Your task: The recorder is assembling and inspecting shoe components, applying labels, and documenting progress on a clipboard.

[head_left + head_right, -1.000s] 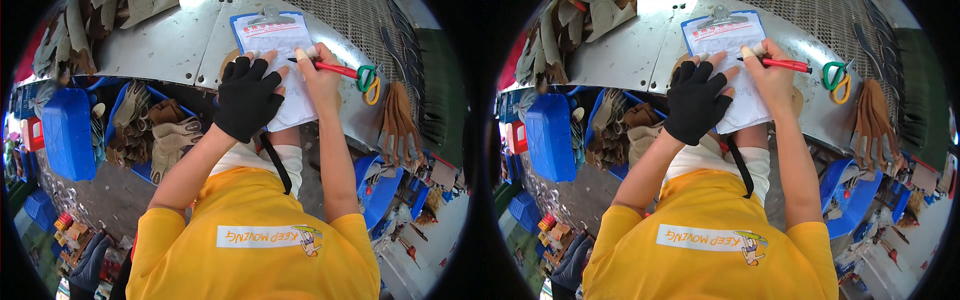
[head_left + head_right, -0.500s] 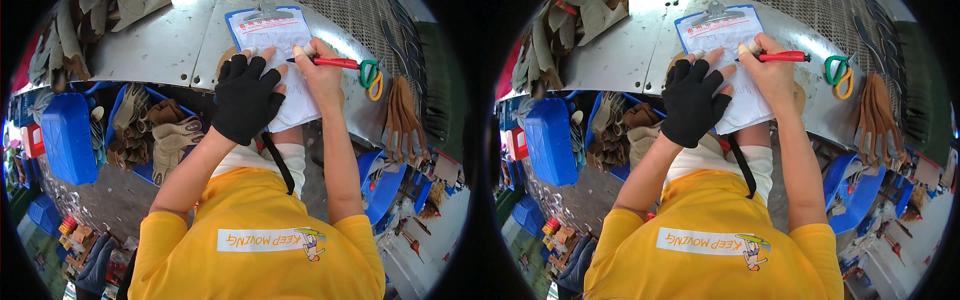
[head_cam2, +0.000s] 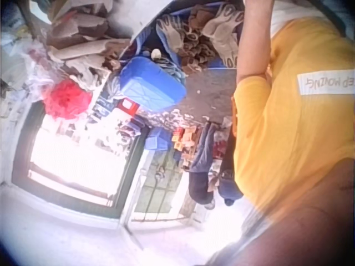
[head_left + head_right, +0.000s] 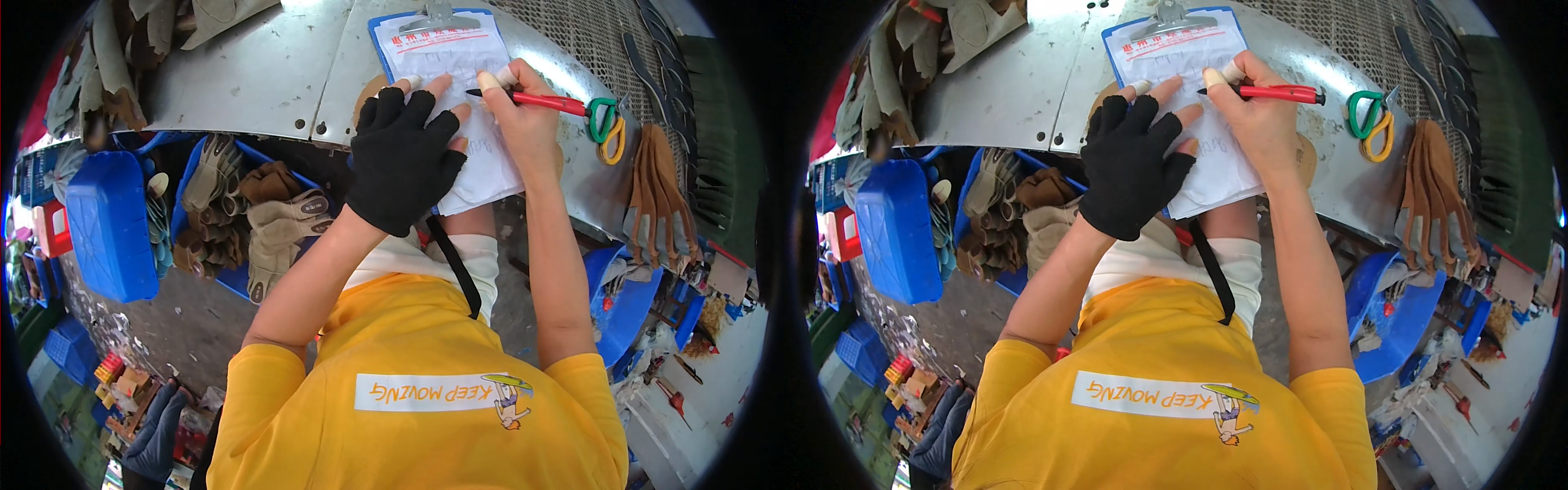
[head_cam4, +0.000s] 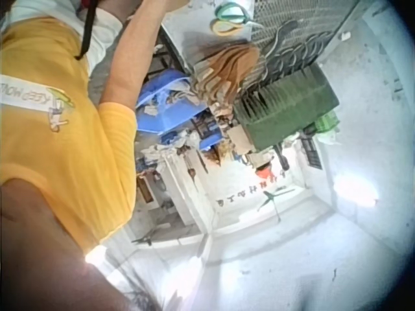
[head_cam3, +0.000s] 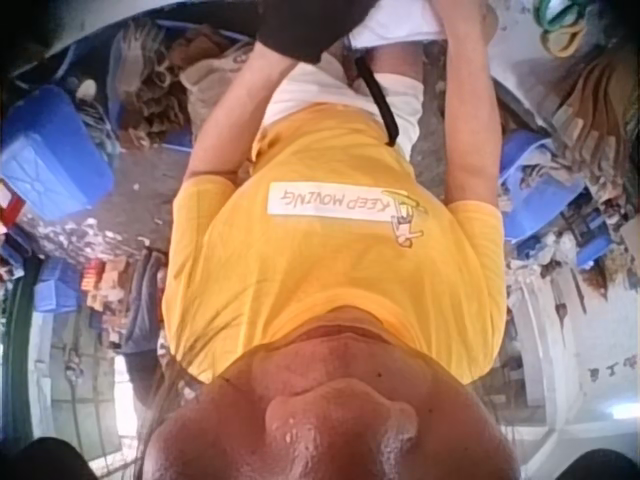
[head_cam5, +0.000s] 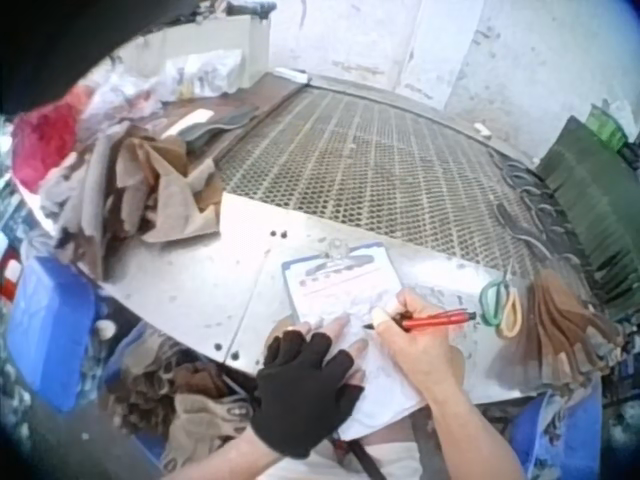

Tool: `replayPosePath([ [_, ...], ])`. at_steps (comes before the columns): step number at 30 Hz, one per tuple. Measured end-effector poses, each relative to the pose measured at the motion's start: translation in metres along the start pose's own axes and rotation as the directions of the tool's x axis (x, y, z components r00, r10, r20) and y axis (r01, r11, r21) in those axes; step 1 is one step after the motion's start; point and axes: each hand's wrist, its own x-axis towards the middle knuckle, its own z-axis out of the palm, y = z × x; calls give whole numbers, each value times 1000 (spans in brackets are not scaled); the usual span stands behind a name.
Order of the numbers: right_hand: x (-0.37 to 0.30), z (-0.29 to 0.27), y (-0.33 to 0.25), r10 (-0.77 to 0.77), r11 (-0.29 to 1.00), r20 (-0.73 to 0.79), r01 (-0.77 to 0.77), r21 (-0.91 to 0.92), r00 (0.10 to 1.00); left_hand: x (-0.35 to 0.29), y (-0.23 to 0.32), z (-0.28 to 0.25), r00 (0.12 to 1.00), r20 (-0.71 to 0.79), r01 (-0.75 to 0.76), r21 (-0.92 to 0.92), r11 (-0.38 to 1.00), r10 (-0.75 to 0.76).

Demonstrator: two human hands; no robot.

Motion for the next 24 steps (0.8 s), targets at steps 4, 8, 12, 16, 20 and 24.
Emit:
replayPosePath([
  [4, 0, -1, 1, -66, 997, 35, 68, -48, 997, 0, 1, -2, 1000, 15, 4, 20, 1000, -5],
  [8, -1, 1, 3, -74, 994, -33, 71, -88, 997, -1, 0, -1, 1000, 7, -1, 5, 1000, 1],
  [12, -1, -2, 2, -63, 992, 7, 64, -110, 998, -1, 0, 0, 1000, 9, 0, 11, 1000, 0],
  [16, 0, -4, -8, 52, 992, 8, -53, 118, 999, 0, 1, -2, 1000, 8, -3, 7, 1000, 3],
  [20, 3, -6, -5, 104, 975, -54, -91, 203, 993, 1, 3, -6, 1000, 7, -12, 27, 1000, 11],
  [24, 3, -20, -11, 117, 928, -96, -74, 366, 988, 5, 6, -12, 998, 39, -46, -29, 999, 47],
])
